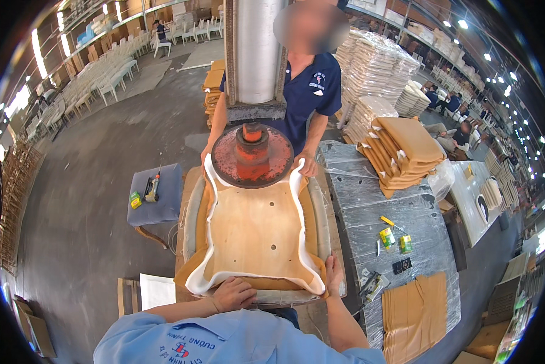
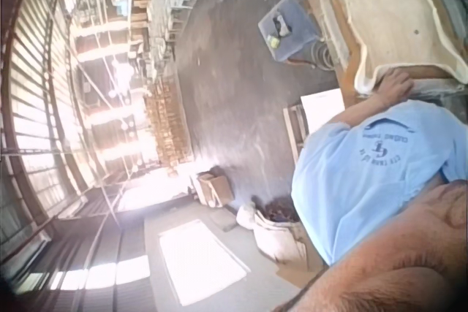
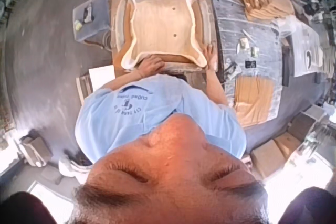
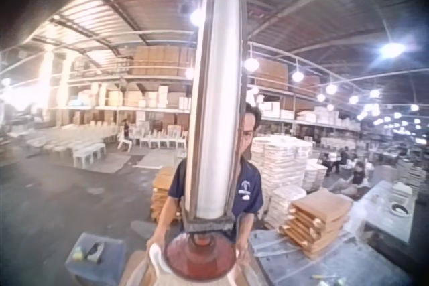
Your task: The person places a tan fabric cover over a chair seat on a vacuum-forming machine, then adds a white foam layer. They use a staple gun to secure the fabric and foam to the underside of the seat while a coworker assists by holding the seat and operating the machine. The process is repeated for multiple seats.
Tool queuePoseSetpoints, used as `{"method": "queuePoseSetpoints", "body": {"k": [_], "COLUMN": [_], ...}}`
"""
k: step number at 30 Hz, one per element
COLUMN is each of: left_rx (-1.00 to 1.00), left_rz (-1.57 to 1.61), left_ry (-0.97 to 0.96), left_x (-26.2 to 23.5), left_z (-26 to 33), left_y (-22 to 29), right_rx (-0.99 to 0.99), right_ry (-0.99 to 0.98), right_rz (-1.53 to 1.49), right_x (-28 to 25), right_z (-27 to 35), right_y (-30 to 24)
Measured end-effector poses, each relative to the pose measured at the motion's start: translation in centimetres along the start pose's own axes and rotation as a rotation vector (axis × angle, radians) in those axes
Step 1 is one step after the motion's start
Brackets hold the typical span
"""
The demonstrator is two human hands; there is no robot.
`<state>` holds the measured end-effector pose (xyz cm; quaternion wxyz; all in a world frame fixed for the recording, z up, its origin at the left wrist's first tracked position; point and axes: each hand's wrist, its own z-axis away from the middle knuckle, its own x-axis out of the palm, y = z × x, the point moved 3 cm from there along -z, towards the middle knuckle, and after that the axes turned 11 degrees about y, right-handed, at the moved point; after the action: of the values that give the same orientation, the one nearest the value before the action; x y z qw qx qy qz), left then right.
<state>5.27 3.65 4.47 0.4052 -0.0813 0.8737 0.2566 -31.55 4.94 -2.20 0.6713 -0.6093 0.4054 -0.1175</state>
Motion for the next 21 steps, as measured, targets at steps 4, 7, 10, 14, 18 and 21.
{"method": "queuePoseSetpoints", "body": {"k": [4, 7, 10, 14, 18, 21], "left_rx": [0.018, 0.007, 0.004, 0.023, 0.015, 0.014], "left_rz": [0.008, -0.021, -0.039, -0.028, -0.031, -0.019], "left_ry": [0.053, 0.028, 0.013, 0.028, 0.034, 0.041], "left_x": [0.1, 0.2, 0.2, 0.3, 0.2, 0.1], "left_z": [-0.5, -0.2, 0.1, -0.3, -0.1, 0.3], "left_y": [0.1, 0.1, 0.1, 0.2, 0.0, -0.3], "right_rx": [-0.004, 0.005, 0.019, 0.044, -0.013, 0.038], "right_ry": [0.042, 0.055, 0.042, 0.064, 0.096, 0.096], "right_rz": [-0.01, 0.034, 0.058, 0.034, 0.018, -0.041], "right_x": [-0.3, 0.1, 0.3, -0.2, -0.2, 0.3], "right_z": [-0.6, -0.7, -0.5, -0.6, 0.1, 0.6], "right_y": [1.1, 1.1, 0.6, 0.7, 0.4, -0.3]}}
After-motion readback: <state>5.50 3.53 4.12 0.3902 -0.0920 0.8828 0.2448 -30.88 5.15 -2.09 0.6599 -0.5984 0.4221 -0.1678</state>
